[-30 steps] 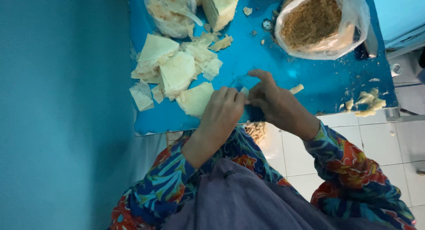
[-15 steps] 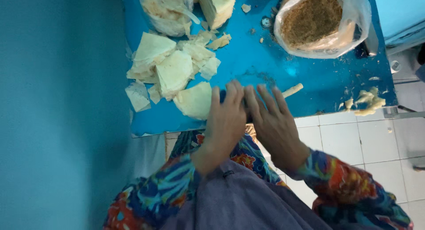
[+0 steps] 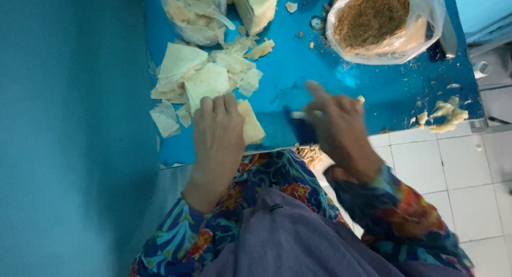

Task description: The person sits on the floor at a low blue table and tears flat pieces of pale dough by hand, pressing and rolling the pieces into short strips. They occasionally dip their fingers into a plastic-lined bowl of brown powder and place finished strips on the table.

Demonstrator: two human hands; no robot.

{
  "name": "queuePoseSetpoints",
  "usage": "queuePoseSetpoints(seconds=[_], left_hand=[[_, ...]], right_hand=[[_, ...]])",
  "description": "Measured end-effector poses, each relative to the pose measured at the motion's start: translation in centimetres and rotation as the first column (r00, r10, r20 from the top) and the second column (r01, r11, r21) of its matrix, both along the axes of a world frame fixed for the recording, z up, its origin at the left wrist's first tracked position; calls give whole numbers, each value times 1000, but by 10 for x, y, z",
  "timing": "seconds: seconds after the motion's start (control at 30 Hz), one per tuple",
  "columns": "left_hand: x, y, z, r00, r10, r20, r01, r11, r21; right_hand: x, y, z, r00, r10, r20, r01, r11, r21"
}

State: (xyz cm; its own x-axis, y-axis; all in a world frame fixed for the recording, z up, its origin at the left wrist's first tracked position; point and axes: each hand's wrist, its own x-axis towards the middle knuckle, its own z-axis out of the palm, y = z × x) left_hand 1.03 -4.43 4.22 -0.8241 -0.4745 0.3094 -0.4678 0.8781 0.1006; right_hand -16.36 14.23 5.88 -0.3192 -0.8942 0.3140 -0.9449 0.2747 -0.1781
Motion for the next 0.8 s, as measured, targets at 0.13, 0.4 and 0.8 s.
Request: queuePoseSetpoints(seconds=[0.13,0.4,0.8], left_hand=[[-1,-5,-1,994,-29,-107,20,997,-78],[4,-18,9,944,-100,-315,177,958,226],[-9,-25,13,900,144,-411,345,340,875]], right_hand=[[-24,67,0,988,-85,-130,78,995,-63],[-25,55,6,996,-88,-17,84,979,-186],[47,-65,-10,778,217,589,4,937,-349]])
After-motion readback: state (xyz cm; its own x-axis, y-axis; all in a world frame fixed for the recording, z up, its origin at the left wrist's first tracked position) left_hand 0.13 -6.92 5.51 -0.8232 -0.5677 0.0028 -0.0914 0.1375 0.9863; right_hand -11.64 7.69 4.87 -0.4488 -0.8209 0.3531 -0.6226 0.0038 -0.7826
